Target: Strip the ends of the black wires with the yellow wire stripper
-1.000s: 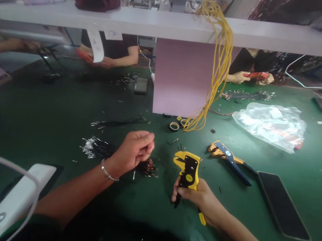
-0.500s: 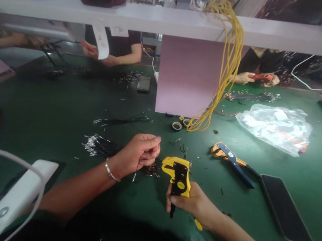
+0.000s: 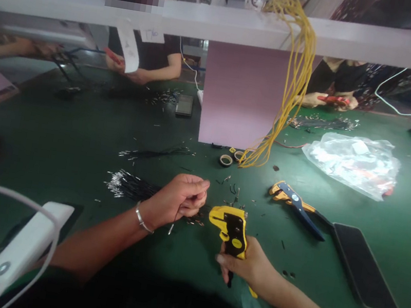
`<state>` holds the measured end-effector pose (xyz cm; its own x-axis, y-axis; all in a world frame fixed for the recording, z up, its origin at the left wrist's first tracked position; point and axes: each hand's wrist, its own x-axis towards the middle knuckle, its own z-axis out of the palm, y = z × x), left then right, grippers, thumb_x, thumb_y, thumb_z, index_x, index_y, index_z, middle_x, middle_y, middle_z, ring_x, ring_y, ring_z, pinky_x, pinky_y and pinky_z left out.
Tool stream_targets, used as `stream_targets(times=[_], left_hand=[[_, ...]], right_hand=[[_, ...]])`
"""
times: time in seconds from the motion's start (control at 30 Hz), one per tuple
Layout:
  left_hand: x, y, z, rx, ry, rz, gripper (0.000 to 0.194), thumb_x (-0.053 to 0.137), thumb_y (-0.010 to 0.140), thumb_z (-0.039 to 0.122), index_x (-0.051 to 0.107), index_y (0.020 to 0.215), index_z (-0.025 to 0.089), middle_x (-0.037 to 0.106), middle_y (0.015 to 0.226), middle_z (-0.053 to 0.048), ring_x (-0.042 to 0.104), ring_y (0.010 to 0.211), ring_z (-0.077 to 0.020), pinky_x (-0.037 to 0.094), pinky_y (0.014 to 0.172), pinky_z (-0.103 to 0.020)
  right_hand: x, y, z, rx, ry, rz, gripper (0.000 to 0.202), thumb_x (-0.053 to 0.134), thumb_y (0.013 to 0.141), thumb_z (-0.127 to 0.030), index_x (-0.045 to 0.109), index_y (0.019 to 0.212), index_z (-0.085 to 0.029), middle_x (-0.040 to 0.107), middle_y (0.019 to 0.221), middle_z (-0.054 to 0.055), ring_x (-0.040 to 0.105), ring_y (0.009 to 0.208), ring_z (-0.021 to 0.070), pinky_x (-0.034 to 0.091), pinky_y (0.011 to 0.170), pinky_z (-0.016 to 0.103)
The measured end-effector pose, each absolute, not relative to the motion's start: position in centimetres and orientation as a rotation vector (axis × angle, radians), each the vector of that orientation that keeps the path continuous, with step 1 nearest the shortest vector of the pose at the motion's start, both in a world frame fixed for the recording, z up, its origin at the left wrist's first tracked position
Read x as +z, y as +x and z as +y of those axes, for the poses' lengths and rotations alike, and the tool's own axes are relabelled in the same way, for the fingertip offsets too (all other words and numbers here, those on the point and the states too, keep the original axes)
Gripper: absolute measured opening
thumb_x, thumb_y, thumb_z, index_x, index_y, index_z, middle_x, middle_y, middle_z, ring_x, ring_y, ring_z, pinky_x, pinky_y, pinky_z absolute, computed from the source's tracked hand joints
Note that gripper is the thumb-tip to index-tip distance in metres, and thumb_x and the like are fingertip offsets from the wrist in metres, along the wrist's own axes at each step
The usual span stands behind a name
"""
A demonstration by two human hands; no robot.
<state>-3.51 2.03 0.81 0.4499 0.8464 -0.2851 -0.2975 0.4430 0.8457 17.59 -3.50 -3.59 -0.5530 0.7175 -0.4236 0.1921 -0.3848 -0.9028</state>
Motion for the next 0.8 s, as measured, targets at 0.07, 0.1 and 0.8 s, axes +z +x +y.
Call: stream_targets(times=[0.07,0.1,0.8], left_hand=[[0.8,-3.3,1.9,0.802,0.823,0.827,0.037,0.063,0.084,0.035,0.046,0.058,0.014,0.040,0.049,0.005,0.018,0.036,-0.0004,0.012,0.036,-0.017],[0.7,-3.2,1.8,0.802,0.828,0.841,0.037,0.063,0.083,0.035,0.046,0.058,0.014,0.040,0.048,0.004,0.019,0.036,-0.0004,0.012,0.036,-0.017],[0.4,-3.6,2.6,0.967,0.786,0.892,0.033,0.066,0.081,0.031,0.048,0.059,0.013,0.046,0.052,0.004,0.021,0.036,0.0005,0.013,0.036,-0.017]], right_hand=[[-3.8,17.7,-3.5,1.954,-1.285,-1.468,0.029,0.069,0.067,-0.041,0.050,0.061,-0.020,0.054,0.040,-0.003,0.045,0.037,0.0110,0.037,0.046,0.025],[-3.9,17.8,-3.4,1.925,-1.317,-1.468,0.030,0.068,0.067,-0.041,0.049,0.059,-0.020,0.052,0.038,-0.004,0.043,0.036,0.0105,0.035,0.045,0.025],[-5.5,19.3,-1.9,1.872,-1.064,-1.259,0.023,0.071,0.073,-0.032,0.060,0.085,-0.016,0.069,0.072,0.005,0.061,0.071,0.0206,0.046,0.072,0.035]])
